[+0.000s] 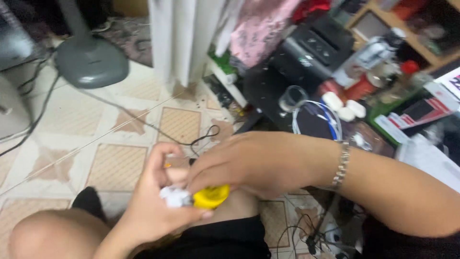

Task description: The person sits on the floor holding a black slide sandal and uses a small brush to apply a dark coating to the strap and sole edges, working over different areas of the sandal. They then set the sandal down, take wet wipes from a pack, wipe the brush and their hands, and open a small yellow-lidded container.

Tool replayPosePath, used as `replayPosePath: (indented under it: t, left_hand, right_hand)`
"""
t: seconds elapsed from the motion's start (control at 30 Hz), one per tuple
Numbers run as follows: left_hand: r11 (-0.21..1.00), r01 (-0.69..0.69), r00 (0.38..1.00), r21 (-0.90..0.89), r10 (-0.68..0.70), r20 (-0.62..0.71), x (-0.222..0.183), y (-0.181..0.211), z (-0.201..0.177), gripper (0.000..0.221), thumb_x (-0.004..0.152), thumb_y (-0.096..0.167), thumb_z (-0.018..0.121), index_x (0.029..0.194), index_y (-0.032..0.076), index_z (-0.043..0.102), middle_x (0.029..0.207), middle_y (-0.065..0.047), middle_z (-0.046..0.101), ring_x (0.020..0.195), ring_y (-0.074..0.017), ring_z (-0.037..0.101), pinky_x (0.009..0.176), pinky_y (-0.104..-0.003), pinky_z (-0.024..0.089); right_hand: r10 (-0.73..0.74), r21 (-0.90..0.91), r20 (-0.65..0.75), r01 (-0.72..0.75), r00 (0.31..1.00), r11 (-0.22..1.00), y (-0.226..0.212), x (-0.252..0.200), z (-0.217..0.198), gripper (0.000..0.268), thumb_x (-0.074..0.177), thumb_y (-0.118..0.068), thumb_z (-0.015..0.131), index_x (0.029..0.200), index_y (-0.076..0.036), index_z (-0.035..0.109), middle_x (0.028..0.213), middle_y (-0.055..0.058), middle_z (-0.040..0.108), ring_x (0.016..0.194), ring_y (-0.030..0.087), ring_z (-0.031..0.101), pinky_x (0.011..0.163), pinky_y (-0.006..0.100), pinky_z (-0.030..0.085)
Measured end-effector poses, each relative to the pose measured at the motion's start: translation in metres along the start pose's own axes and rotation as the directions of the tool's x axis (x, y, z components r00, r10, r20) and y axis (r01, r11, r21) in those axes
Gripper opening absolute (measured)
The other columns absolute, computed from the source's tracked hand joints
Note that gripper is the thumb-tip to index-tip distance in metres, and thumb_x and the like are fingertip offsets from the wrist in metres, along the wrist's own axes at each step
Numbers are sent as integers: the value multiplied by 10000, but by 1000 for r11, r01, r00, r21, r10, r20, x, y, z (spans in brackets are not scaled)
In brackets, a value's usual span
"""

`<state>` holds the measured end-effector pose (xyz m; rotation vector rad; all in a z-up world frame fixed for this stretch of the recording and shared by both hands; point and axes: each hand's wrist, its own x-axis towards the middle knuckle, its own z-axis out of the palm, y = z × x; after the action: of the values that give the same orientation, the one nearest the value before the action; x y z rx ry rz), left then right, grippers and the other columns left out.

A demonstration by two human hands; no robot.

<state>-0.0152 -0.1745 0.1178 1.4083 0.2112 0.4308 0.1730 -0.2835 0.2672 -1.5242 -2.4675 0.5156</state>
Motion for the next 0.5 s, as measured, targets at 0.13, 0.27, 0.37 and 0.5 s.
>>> replayPosePath:
  t: [0.13, 0.27, 0.37, 0.5]
  left_hand:
    - [958, -4, 996, -287, 28, 79, -17, -18, -6, 876, 676, -76, 878, 1292, 104, 282, 1042, -204, 786, 919, -211, 796, 763, -303, 650]
    - [995, -92, 924, 29, 96, -371, -27, -36, -3, 880, 571, -51, 912, 1187, 89, 299, 1122, -221, 779, 861, -205, 721, 695, -291, 598]
    - [992, -123, 885, -11, 105, -454, -29, -36, -3, 862, 587, -11, 888, 1204, 92, 295, 1162, -224, 755, 963, -208, 743, 790, -296, 610]
    - [974, -219, 840, 55, 216, -497, -37, -32, -8, 862, 609, 24, 909, 1223, 81, 307, 1175, -181, 589, 1140, -206, 718, 889, -328, 642]
  right_hand:
    - [-81, 38, 72, 78, 994, 996, -6, 13, 18, 503, 767, -135, 711, 1245, -13, 612, 1183, 153, 656, 1070, 323, 647, 904, 437, 501]
    - [157, -265, 21, -146, 987, 953, -15, 28, 40, 496, 948, -461, 672, 1067, 19, 630, 1005, 199, 675, 949, 362, 660, 854, 457, 522]
    - [417, -295, 57, -384, 907, 875, -24, 38, 34, 651, 904, -650, 610, 1025, -11, 646, 946, 171, 676, 929, 349, 676, 921, 457, 504]
    - [269, -159, -29, -270, 963, 950, -19, 38, 31, 707, 857, -578, 689, 1253, 1, 592, 973, 191, 664, 938, 380, 667, 847, 475, 518]
